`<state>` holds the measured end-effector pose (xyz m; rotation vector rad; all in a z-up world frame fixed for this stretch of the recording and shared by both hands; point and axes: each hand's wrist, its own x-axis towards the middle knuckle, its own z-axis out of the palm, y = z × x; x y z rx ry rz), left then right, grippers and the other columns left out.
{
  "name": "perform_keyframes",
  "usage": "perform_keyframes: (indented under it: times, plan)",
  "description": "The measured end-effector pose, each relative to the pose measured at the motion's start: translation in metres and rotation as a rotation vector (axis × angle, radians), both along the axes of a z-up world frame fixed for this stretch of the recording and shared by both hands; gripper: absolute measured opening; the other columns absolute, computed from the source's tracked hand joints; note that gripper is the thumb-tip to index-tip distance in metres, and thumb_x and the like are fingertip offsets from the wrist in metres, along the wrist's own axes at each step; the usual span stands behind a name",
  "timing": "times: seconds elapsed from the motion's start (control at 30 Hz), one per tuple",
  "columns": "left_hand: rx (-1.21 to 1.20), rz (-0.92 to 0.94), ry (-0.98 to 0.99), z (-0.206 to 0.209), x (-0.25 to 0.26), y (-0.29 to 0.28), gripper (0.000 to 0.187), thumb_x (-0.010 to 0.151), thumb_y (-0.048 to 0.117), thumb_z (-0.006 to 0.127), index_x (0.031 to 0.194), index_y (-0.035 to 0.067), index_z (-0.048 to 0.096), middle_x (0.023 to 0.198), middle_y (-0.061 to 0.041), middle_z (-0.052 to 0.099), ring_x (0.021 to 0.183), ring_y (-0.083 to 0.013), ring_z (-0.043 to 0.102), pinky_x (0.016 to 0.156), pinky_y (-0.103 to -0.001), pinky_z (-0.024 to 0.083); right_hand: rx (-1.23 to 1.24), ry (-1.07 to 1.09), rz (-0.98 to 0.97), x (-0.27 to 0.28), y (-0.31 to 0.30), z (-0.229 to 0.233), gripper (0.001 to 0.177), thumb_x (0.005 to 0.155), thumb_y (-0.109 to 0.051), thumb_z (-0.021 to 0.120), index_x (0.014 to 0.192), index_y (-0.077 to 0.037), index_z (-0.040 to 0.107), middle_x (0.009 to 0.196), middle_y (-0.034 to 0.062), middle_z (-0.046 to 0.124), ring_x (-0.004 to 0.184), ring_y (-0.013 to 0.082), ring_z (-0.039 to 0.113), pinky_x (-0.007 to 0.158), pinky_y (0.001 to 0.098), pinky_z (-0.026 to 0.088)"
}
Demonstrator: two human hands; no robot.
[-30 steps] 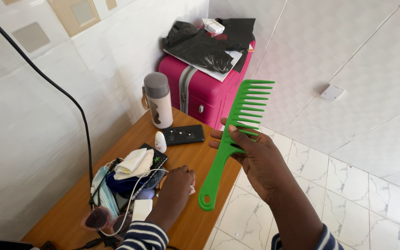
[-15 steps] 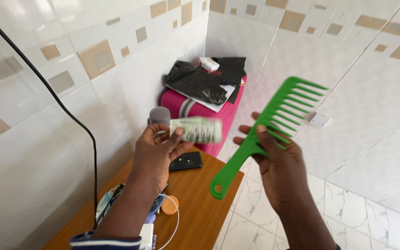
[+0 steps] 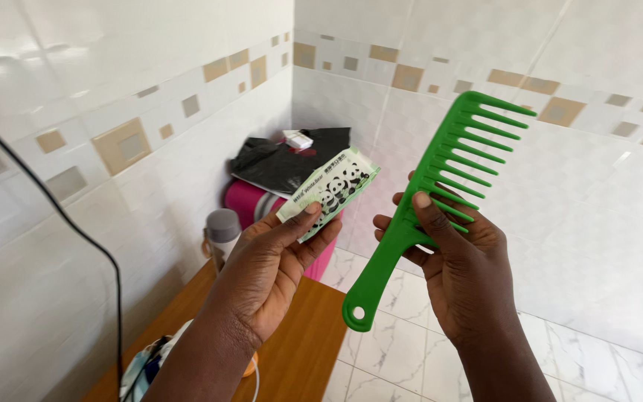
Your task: The person packs a handbag with daily essentials. They place a wallet, a small pouch, a comb, a folded cloth, a lotion bottle, a notebook, and a compact mirror into the bag one by one.
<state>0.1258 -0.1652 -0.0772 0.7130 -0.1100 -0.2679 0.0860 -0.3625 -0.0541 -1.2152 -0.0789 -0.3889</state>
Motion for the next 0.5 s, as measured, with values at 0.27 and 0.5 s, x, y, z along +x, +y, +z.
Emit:
perform_keyframes:
  times: [0.27, 0.5]
  plan:
    - [0.166, -0.247, -0.112, 0.000, -0.032, -0.068, 0.039, 0.083, 0.012, 0.074, 0.119, 0.002, 0.063, 0.115, -0.016, 0.074, 0.105, -0.0198, 0.071, 0.095, -0.032, 0.057, -0.094, 0.072, -0.187, -0.056, -0.040, 0.013, 0.035, 0.089, -0.022, 0.072, 0.112, 0.004, 0.072, 0.101, 0.0149, 0.076, 0.090, 0.0288, 0.077, 0.080, 0.0459, 0.064]
    - [0.320, -0.459, -0.332, 0.001, -0.076, -0.152, 0.046, 0.080, 0.031, 0.081, 0.112, -0.001, 0.073, 0.096, -0.008, 0.076, 0.090, -0.0145, 0.069, 0.092, -0.036, 0.054, -0.095, 0.114, -0.465, -0.139, -0.099, 0.011, 0.034, 0.087, -0.019, 0.074, 0.116, -0.002, 0.071, 0.100, 0.0097, 0.078, 0.088, 0.0183, 0.072, 0.080, 0.0406, 0.059]
